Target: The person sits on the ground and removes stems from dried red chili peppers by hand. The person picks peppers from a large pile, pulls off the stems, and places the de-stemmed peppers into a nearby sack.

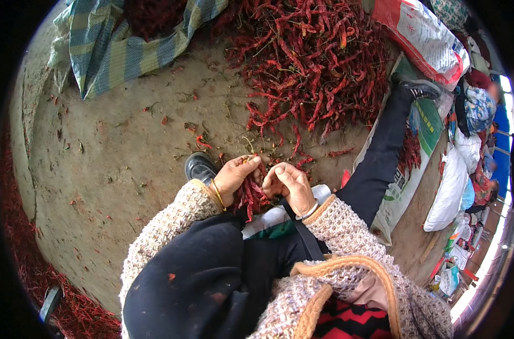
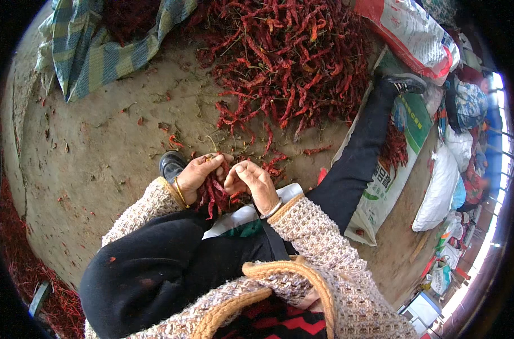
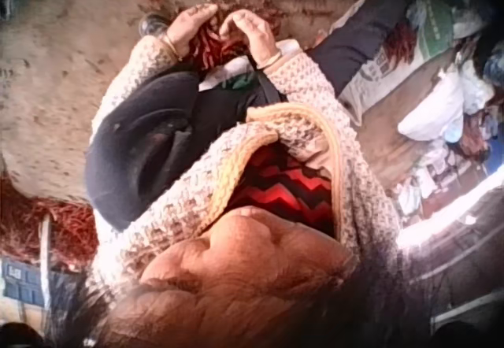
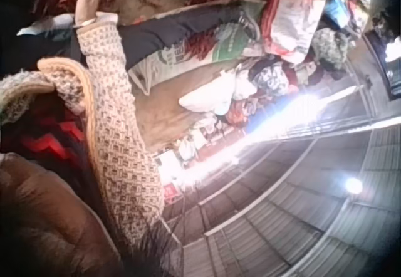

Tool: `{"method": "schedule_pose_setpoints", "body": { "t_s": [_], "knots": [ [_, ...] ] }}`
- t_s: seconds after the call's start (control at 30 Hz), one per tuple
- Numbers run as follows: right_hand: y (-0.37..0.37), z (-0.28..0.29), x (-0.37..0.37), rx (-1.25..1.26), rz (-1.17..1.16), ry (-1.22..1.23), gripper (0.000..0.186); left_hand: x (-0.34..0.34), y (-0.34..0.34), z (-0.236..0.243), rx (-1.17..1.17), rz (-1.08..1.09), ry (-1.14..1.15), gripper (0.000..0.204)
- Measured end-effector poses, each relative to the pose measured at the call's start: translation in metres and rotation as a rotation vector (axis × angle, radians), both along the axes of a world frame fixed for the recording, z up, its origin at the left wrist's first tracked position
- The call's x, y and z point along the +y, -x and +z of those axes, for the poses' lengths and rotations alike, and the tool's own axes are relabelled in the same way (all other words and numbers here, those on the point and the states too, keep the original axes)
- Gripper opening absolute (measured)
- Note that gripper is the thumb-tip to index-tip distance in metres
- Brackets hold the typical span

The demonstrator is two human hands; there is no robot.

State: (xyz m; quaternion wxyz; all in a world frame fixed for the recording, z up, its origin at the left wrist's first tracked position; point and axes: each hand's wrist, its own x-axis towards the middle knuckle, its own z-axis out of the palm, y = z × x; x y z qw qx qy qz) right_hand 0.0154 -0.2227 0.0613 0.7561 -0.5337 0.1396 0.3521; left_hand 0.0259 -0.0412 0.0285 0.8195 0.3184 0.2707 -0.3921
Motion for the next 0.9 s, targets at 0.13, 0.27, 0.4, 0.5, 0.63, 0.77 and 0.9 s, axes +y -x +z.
{"method": "schedule_pose_setpoints", "body": {
  "t_s": [0.13, 0.27, 0.4, 0.5, 0.63, 0.77, 0.9],
  "knots": [
    [-0.012, 0.002, -0.008, -0.272, 0.223, 0.616, 0.04, 0.002, 0.009, -0.009, -0.473, -0.39, -0.393, 0.02],
    [-0.015, 0.002, -0.016, -0.485, 0.535, 0.597, 0.042, -0.005, 0.009, -0.004, -0.895, -0.593, -0.412, 0.024],
    [-0.012, 0.015, -0.015, -0.703, 0.691, 0.695, 0.025, -0.003, 0.014, -0.009, -0.97, -0.54, -0.497, 0.023],
    [-0.009, 0.021, -0.012, -0.717, 0.725, 0.771, 0.028, -0.001, 0.016, -0.009, -0.975, -0.566, -0.524, 0.023],
    [-0.004, 0.006, -0.014, -0.336, 0.57, 0.555, 0.042, -0.002, 0.01, 0.006, -0.938, -0.644, -0.444, 0.023],
    [-0.006, 0.005, -0.017, -0.093, 0.435, 0.415, 0.045, -0.001, 0.009, 0.008, -0.942, -0.578, -0.442, 0.025],
    [-0.008, 0.006, -0.015, 0.095, 0.342, 0.29, 0.047, 0.0, 0.008, 0.015, -0.891, -0.555, -0.424, 0.026]
  ]
}}
